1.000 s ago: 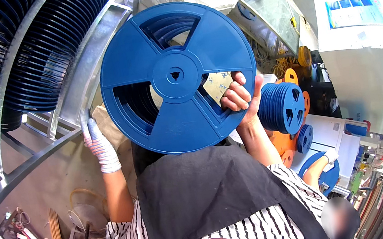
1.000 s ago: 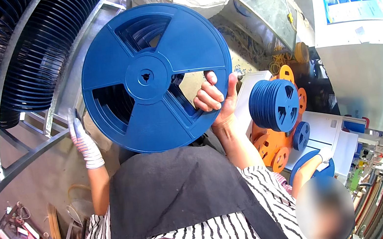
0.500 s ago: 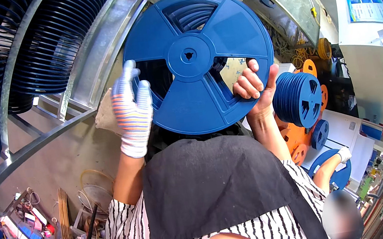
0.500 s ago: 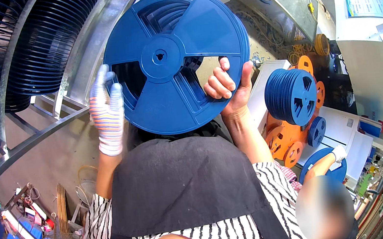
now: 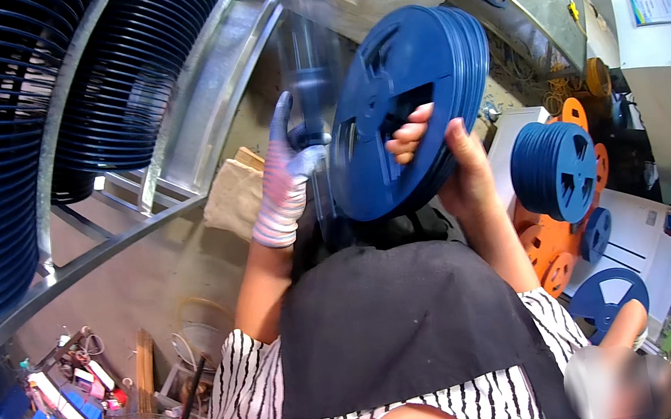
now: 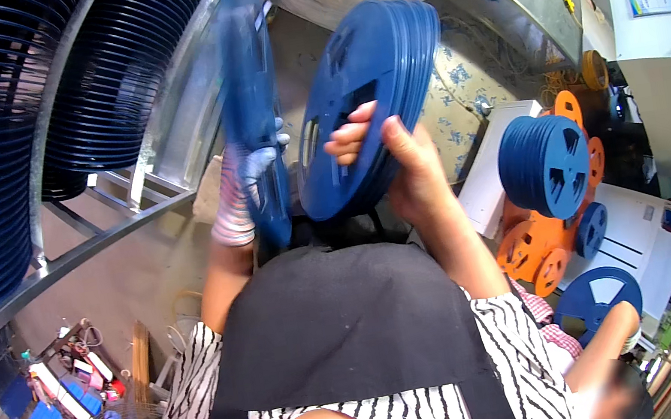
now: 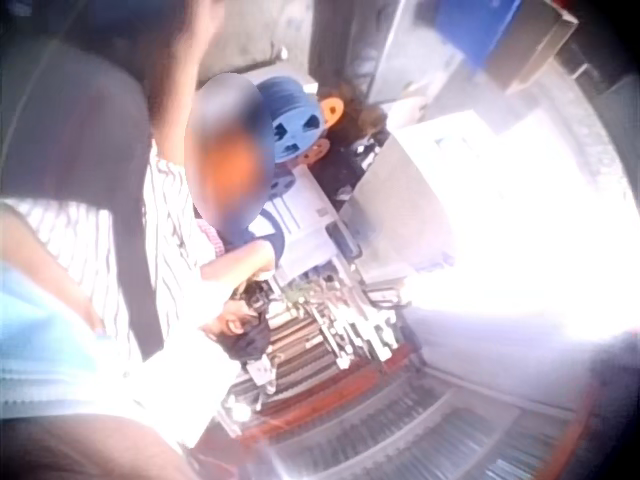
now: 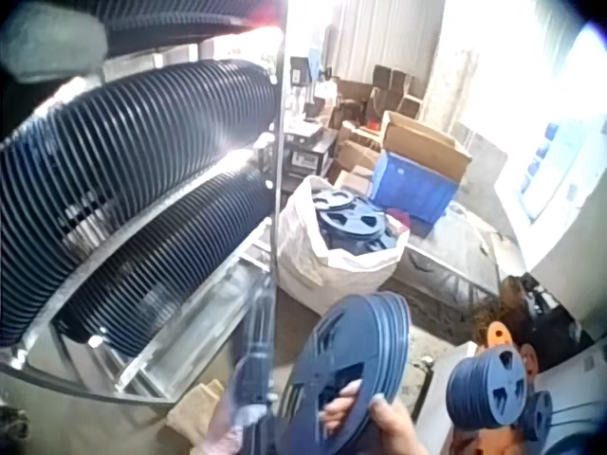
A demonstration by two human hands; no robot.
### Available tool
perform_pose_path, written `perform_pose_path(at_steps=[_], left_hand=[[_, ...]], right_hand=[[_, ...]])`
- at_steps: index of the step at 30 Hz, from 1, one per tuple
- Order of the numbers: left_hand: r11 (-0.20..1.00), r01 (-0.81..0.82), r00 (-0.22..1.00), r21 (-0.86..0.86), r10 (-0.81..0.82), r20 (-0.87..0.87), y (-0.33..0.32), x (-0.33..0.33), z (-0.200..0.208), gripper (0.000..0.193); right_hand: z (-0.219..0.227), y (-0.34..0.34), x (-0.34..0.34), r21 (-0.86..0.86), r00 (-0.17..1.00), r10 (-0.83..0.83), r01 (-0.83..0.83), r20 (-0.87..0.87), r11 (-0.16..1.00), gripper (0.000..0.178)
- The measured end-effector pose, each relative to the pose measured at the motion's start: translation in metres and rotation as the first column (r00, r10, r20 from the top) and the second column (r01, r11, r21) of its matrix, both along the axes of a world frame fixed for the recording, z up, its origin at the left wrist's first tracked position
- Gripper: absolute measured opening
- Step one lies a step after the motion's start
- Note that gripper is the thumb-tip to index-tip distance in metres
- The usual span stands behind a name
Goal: The person repeatedly picks up blue plastic spools from a nearby pile and stacks them onto a metal rack. The person handles the spools one at a time, placing them on top of the existing stack.
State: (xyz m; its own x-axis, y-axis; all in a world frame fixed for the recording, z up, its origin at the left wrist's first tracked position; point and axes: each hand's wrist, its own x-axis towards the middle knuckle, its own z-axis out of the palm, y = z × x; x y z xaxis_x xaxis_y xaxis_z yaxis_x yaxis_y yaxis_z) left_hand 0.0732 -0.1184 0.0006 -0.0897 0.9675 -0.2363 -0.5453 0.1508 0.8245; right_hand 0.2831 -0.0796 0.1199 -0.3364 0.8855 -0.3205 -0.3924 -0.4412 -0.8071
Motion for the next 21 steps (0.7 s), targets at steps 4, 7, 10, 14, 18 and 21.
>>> perform_pose_path(at_steps=[4,7,10,14,18,21], left_hand=[[0.98,0.144,0.567,0.134,-0.193,0.801,-0.014,-0.023,0.036,0.082],[0.986,0.039,0.637,0.159,-0.148,0.756,-0.022,-0.02,0.033,0.089],[0.985,0.031,0.631,0.168,-0.149,0.761,-0.024,-0.014,0.033,0.091],[0.99,0.02,0.631,0.142,-0.122,0.766,-0.023,-0.006,0.052,0.091],[0.982,0.115,0.599,0.147,-0.186,0.779,-0.022,-0.009,0.044,0.094],[0.971,0.141,0.745,0.192,-0.231,0.626,-0.026,0.002,0.06,0.089]], right_hand=[[-0.025,0.01,0.024,-0.065,0.967,-0.109,0.096,-0.228,0.993,0.033],[-0.025,0.008,0.02,-0.08,0.972,-0.173,0.162,-0.156,0.984,0.026],[-0.023,0.007,0.02,-0.089,0.979,-0.181,0.173,-0.093,0.981,0.026],[-0.02,0.005,0.017,-0.097,0.986,-0.154,0.148,-0.059,0.984,0.026],[-0.01,0.003,0.009,-0.1,0.98,-0.161,0.173,0.118,0.98,0.03],[-0.018,0.006,0.003,-0.08,0.981,-0.118,0.131,0.154,0.988,0.036]])
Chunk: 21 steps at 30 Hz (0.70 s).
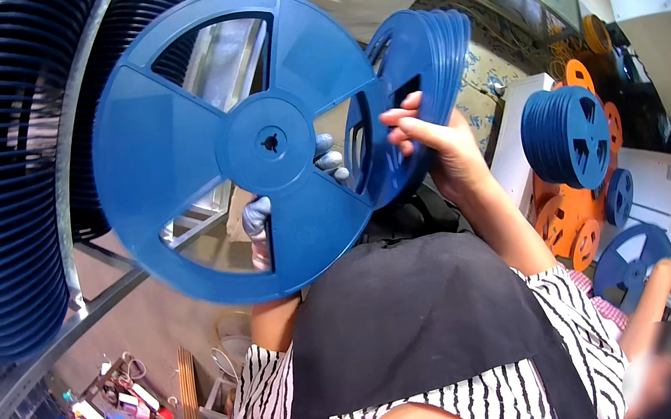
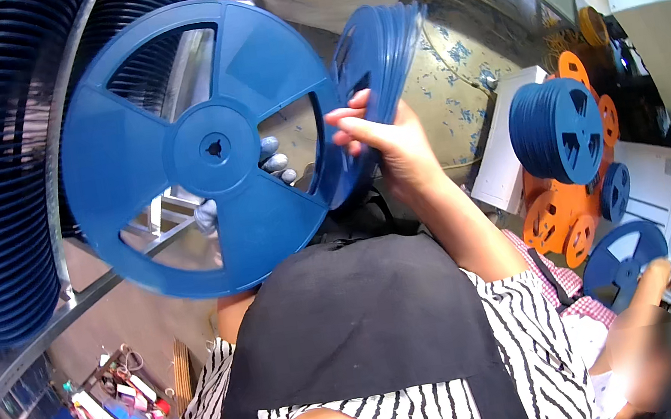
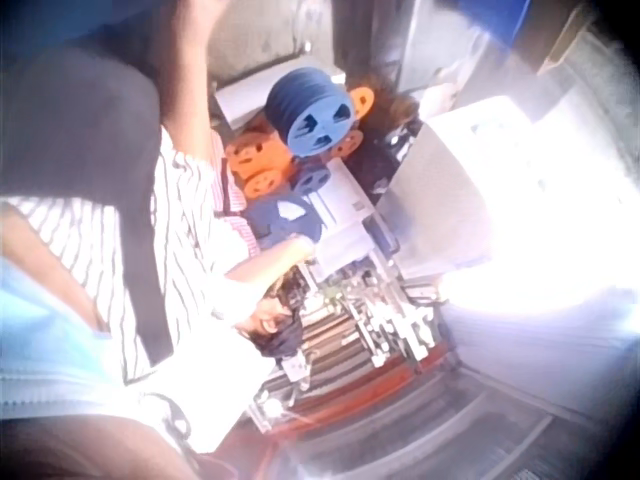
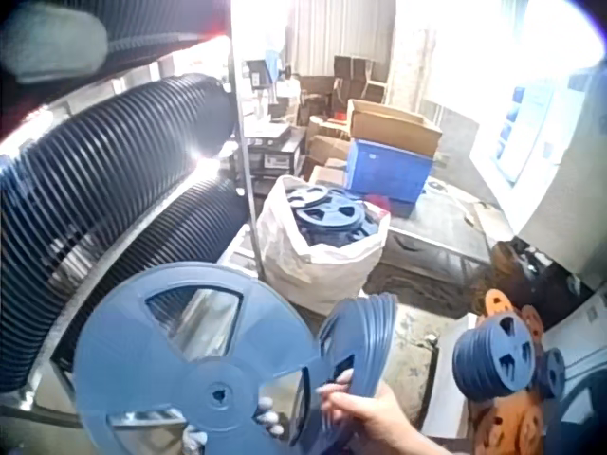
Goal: The person repeatedly picks up blue plastic spools from a nearby pile and stacks them onto a metal rack. The person handles the spools one at a time, placing them on top of the existing stack.
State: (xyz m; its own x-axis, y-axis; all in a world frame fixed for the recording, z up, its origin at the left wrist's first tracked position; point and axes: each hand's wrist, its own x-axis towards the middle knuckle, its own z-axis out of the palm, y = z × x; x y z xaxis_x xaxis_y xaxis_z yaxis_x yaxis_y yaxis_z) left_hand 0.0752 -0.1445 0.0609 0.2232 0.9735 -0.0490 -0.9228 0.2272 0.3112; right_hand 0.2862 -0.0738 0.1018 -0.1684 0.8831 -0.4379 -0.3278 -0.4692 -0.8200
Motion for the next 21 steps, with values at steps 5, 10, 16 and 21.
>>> perform_pose_path(at_steps=[5,10,16,21], left_hand=[[0.999,0.02,0.92,0.038,-0.003,-0.393,-0.005,0.009,0.017,0.099],[0.997,0.068,0.912,0.036,-0.047,-0.408,-0.006,0.013,0.016,0.098],[0.996,0.089,0.911,0.012,-0.076,-0.406,-0.008,0.014,0.016,0.096],[0.995,0.097,0.911,-0.001,-0.089,-0.403,-0.01,0.015,0.015,0.095]], right_hand=[[-0.005,0.012,-0.016,-0.003,0.997,0.078,-0.078,0.029,0.997,0.041],[-0.011,0.01,-0.022,-0.022,0.997,0.074,-0.073,0.034,0.997,0.038],[-0.015,0.01,-0.022,-0.036,0.998,0.052,-0.053,-0.037,0.998,0.035],[-0.018,0.01,-0.022,-0.016,0.995,0.061,-0.062,-0.074,0.998,0.034]])
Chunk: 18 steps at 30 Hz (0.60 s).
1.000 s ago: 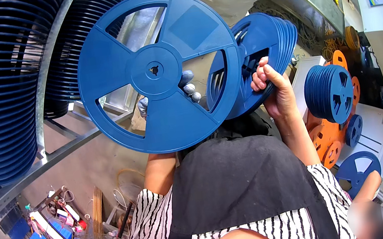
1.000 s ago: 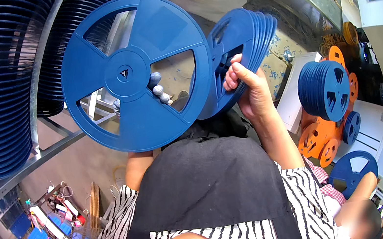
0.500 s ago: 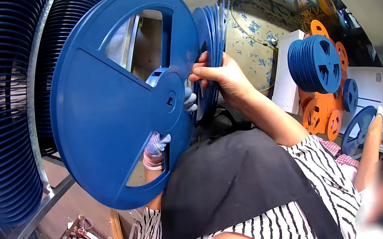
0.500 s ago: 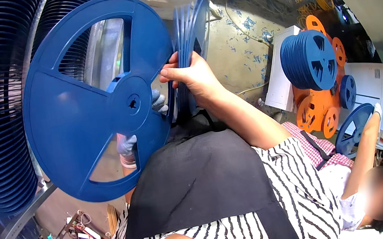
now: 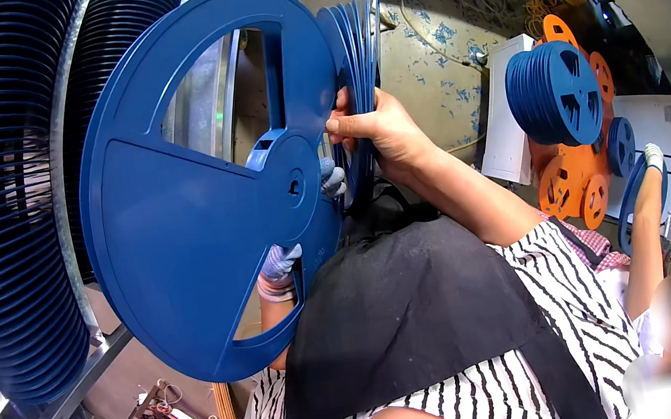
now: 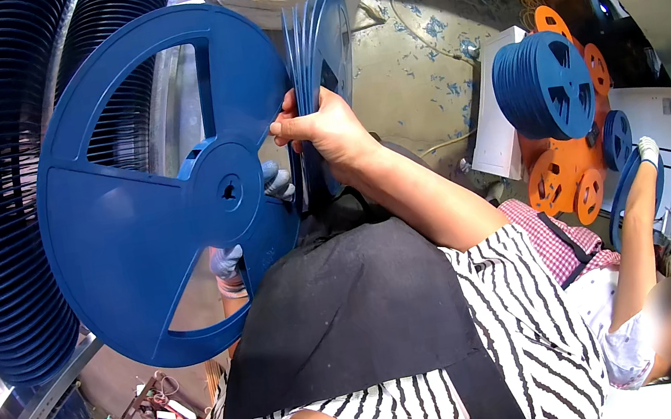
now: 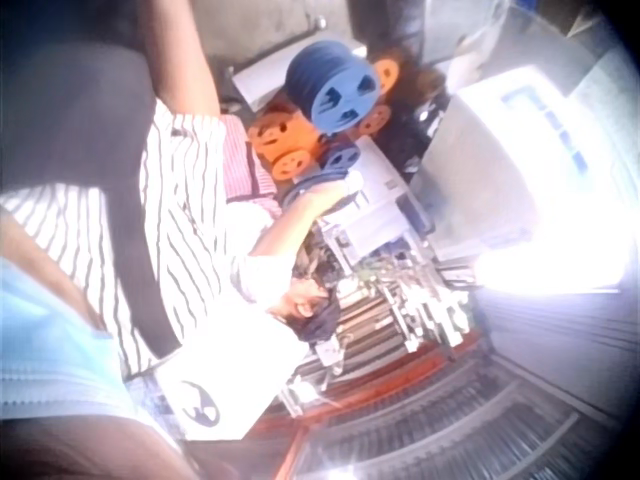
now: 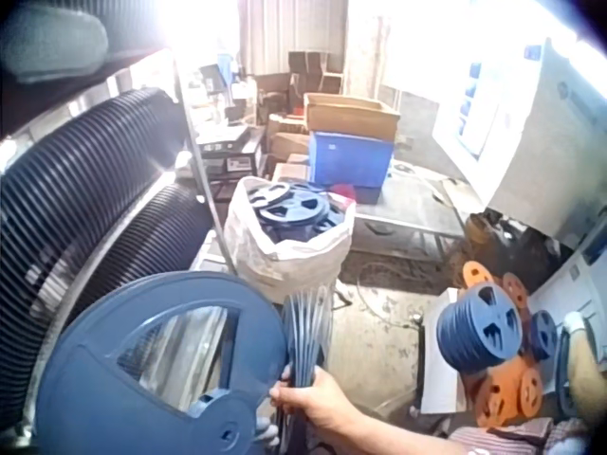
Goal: The person repeatedly picks up blue plastic spools from a nearby pile and stacks them onto a metal rack. The person handles the spools one at a time, placing them on top of the existing stack.
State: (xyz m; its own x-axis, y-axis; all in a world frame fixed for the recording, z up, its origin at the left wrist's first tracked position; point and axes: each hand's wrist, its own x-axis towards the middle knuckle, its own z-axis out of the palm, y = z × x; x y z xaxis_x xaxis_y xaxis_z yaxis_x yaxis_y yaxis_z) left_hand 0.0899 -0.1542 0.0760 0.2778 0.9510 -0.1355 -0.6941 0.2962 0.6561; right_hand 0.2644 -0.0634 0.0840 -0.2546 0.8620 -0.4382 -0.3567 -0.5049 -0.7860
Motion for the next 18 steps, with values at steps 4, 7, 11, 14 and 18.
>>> perform_pose_path(at_steps=[4,7,11,14,18], left_hand=[[1.0,0.006,1.0,-0.009,-0.006,0.006,-0.0002,0.0005,0.0004,0.094],[1.0,0.007,1.0,-0.012,-0.007,0.012,-0.0005,0.0014,0.0,0.093],[1.0,0.011,1.0,-0.021,-0.011,0.02,-0.0009,0.002,0.0019,0.092],[0.999,0.017,0.999,-0.027,-0.016,0.029,-0.002,0.0023,0.0017,0.091],[0.999,0.021,0.999,-0.033,-0.019,0.042,-0.0009,0.0031,0.0018,0.09]], right_hand=[[-0.0026,0.0007,-0.0008,0.01,1.0,0.014,-0.014,-0.011,1.0,0.033],[-0.0034,0.0004,-0.0011,0.012,0.999,0.008,-0.008,-0.031,1.0,0.034],[0.0029,0.0,-0.0028,0.007,0.999,0.001,-0.001,-0.038,1.0,0.034],[0.0018,0.001,-0.0058,0.006,1.0,0.006,-0.006,-0.027,1.0,0.033],[-0.0009,0.0022,-0.0069,0.008,0.999,0.014,-0.013,-0.034,1.0,0.032]])
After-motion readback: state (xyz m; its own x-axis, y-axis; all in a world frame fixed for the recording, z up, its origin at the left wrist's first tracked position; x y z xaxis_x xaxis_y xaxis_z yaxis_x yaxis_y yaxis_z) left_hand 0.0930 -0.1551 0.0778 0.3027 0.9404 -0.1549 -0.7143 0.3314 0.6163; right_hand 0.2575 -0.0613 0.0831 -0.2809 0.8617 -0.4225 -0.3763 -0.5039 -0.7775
